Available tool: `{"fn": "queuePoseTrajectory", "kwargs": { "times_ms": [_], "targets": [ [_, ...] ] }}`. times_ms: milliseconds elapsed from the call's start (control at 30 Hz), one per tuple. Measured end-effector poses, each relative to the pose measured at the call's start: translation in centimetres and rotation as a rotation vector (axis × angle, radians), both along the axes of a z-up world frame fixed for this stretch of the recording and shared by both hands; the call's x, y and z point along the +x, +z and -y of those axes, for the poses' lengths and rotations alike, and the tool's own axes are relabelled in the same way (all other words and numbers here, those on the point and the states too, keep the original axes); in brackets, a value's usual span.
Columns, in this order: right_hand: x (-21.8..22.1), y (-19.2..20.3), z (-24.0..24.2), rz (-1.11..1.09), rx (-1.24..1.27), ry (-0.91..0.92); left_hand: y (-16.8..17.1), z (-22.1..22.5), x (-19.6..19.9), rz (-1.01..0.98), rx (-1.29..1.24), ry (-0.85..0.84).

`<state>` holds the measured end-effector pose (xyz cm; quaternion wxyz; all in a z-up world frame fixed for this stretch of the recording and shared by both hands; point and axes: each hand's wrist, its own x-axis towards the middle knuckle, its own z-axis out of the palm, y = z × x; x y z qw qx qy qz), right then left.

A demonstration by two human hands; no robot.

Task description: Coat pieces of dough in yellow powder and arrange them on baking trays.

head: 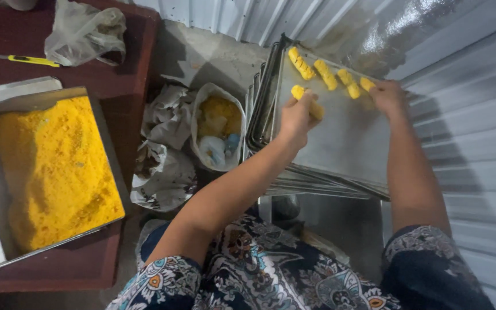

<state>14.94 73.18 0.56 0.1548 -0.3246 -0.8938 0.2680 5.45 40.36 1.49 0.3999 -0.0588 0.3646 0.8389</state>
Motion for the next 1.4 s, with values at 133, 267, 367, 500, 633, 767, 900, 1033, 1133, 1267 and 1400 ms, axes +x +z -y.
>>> {"fn": "queuePoseTrajectory", "kwargs": {
  "times_ms": [133, 267, 367, 500, 633, 767, 900, 1033, 1133, 1267, 1400],
  "targets": [
    [-0.4, -6.4, -7.7, 0.404, 0.468, 0.108, 0.2, 0.7, -0.1, -0.001, 0.013, -0.011],
    [-1.6, 3.4, 5.2, 0.304, 0.235, -0.1, -7.1, -2.9, -0.4, -0.089, 0.106, 0.03],
    [-0.4, -2.0, -2.3, 0.22, 0.433, -0.017, -2.1, -0.9, -1.0, -0.089, 0.117, 0.043],
    [-0.3, 0.5, 1.2, 0.228, 0.431, -0.033, 0.0, 1.2, -0.9, -0.002, 0.041, 0.004],
    [0.4, 1.2, 2.6, 0.147, 0.356, -0.142, 0.5, 2.1, -0.4, -0.025, 0.01, -0.024],
    [1.9, -0.8, 0.3, 0.025, 0.522, -0.026, 0.4, 2.0, 0.3, -0.053, 0.012, -0.088],
    [3.1, 4.1, 8.8, -0.231, 0.205, -0.117, 0.7, 1.7, 0.6, -0.039, 0.065, -0.225],
    [5.2, 6.0, 16.6, -0.29, -0.009, 0.246, 1.1, 0.2, 1.5, 0.032, 0.206, -0.386],
    [6.2, 7.6, 21.4, -0.367, 0.081, 0.36, 0.7, -0.7, 3.0, 0.028, 0.328, -0.476],
    [7.0, 6.2, 22.3, -0.428, 0.357, 0.238, 0.8, -0.9, 3.9, -0.038, 0.405, -0.584],
    [8.3, 5.8, 19.4, -0.351, 0.065, 0.078, 2.2, -2.0, 4.7, -0.045, 0.243, -0.679]
  ]
}}
